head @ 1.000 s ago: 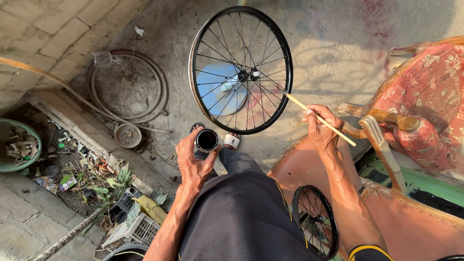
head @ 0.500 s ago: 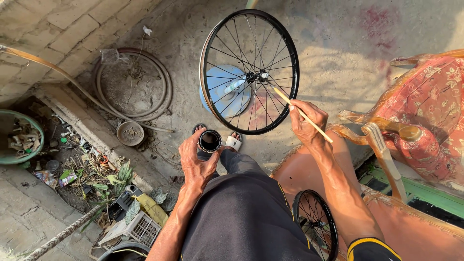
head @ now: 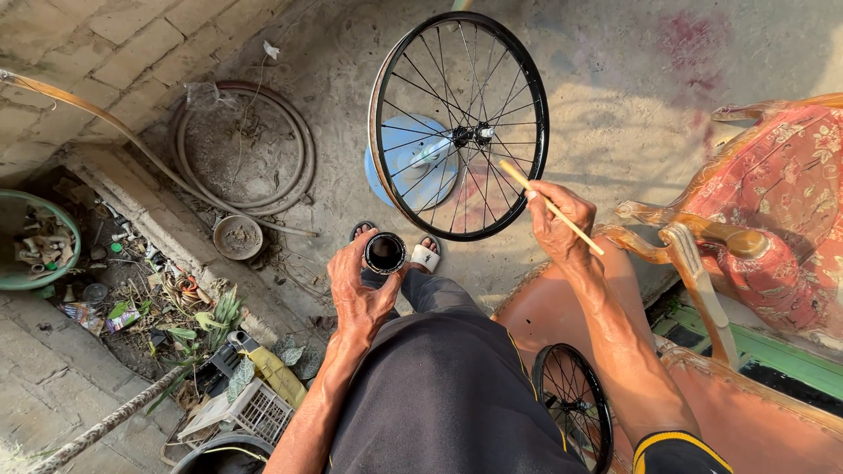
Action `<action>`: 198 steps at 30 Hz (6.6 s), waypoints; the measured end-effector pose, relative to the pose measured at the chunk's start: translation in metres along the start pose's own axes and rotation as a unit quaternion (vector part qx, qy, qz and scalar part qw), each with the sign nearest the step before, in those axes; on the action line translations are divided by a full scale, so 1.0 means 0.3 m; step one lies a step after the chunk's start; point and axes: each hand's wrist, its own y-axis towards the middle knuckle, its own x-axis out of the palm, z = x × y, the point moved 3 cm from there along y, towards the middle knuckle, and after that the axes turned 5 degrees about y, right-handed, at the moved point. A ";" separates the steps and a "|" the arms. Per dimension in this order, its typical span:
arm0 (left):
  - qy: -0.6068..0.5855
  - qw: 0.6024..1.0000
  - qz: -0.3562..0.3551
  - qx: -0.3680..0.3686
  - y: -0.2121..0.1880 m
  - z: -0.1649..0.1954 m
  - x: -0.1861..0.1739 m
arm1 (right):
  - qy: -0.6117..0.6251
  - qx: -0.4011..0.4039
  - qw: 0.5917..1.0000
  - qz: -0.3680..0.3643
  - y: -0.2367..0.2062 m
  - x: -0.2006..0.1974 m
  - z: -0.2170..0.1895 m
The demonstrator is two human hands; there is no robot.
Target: The person paints the rim of a bicycle wheel with black paint using a brush. They then walk to a workbench, place the paint can and brush down, and wipe their hands with a yellow cloth. Finally, they pick up a bicycle inner tube and inspect it.
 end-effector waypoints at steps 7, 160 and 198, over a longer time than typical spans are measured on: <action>0.002 1.000 0.013 0.013 -0.004 0.006 -0.009 | 0.016 -0.007 0.999 0.050 -0.034 -0.031 0.068; -0.011 0.998 0.063 0.018 -0.004 -0.007 -0.044 | -0.066 -0.017 0.997 -0.026 0.106 0.057 -0.138; 0.011 0.996 0.088 -0.007 0.033 0.196 0.120 | 0.007 0.064 0.998 0.022 0.099 -0.436 0.220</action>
